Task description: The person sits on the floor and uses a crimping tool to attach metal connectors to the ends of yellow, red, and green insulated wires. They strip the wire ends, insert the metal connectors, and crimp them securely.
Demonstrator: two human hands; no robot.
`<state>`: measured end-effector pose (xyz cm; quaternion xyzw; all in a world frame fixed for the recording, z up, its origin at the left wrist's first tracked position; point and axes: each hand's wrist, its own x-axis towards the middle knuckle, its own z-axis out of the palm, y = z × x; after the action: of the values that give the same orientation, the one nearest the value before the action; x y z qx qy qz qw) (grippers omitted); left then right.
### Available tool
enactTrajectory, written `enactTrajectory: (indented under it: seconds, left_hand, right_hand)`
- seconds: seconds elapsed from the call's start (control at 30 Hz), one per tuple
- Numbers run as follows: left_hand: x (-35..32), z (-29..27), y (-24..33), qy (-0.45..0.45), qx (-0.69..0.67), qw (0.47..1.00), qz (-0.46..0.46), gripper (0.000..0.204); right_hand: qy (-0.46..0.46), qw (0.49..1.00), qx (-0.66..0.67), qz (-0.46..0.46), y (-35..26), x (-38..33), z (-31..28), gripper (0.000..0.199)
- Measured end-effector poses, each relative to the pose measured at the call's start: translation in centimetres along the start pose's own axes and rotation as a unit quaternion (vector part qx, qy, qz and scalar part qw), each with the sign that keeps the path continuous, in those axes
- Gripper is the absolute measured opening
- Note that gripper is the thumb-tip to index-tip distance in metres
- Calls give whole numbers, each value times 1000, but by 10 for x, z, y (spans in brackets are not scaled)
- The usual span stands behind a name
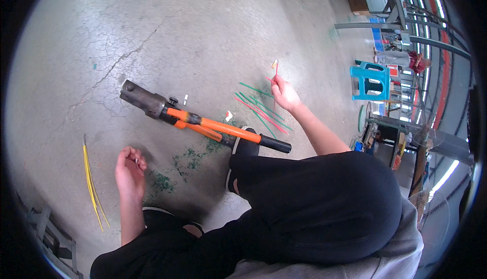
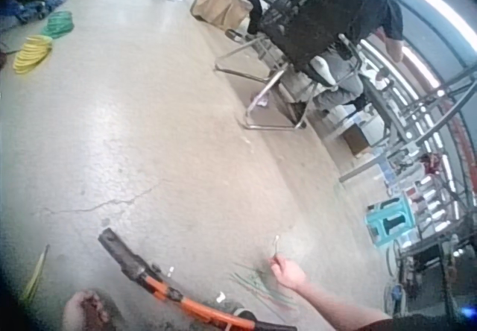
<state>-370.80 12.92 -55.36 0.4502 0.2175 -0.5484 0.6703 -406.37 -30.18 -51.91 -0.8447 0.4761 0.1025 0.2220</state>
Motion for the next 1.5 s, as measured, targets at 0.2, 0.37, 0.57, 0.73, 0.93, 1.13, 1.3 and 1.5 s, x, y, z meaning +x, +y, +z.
enactTrajectory:
  seconds: [0.2, 0.37, 0.57, 0.73, 0.93, 1.13, 1.3, 1.5]
  left_hand:
    - [2, -3, 5, -3, -1, 1000, 3, 18]
    - [0, -1, 8, -7, 3, 1000, 1, 18]
    - [0, -3, 4, -15, 6, 1000, 3, 18]
    - [-2, -2, 3, -11, 11, 1000, 3, 18]
    - [-3, -5, 1, -1, 6, 1000, 1, 19]
    - [2, -11, -3, -16, 22, 1000, 4, 21]
    - [13, -18, -20, 43, 351, 918, 178, 13]
    - [-4, 8, -20, 89, 712, 645, 265, 23]
  right_hand:
    - [-161, 985, 12, -54, -23, -35, 11, 19]
    - [-119, 992, -9, -32, -10, -56, 32, 18]
    - [-101, 987, -126, -18, -1, -70, 46, 22]
    - [-80, 987, -142, -3, 10, -68, 51, 25]
    - [-46, 987, -153, 16, 9, -70, 51, 25]
    - [-7, 983, -183, -25, 22, -70, 56, 25]
    - [-68, 975, -204, 58, 5, -58, 51, 22]
    - [70, 997, 24, -9, -41, -30, -13, 25]
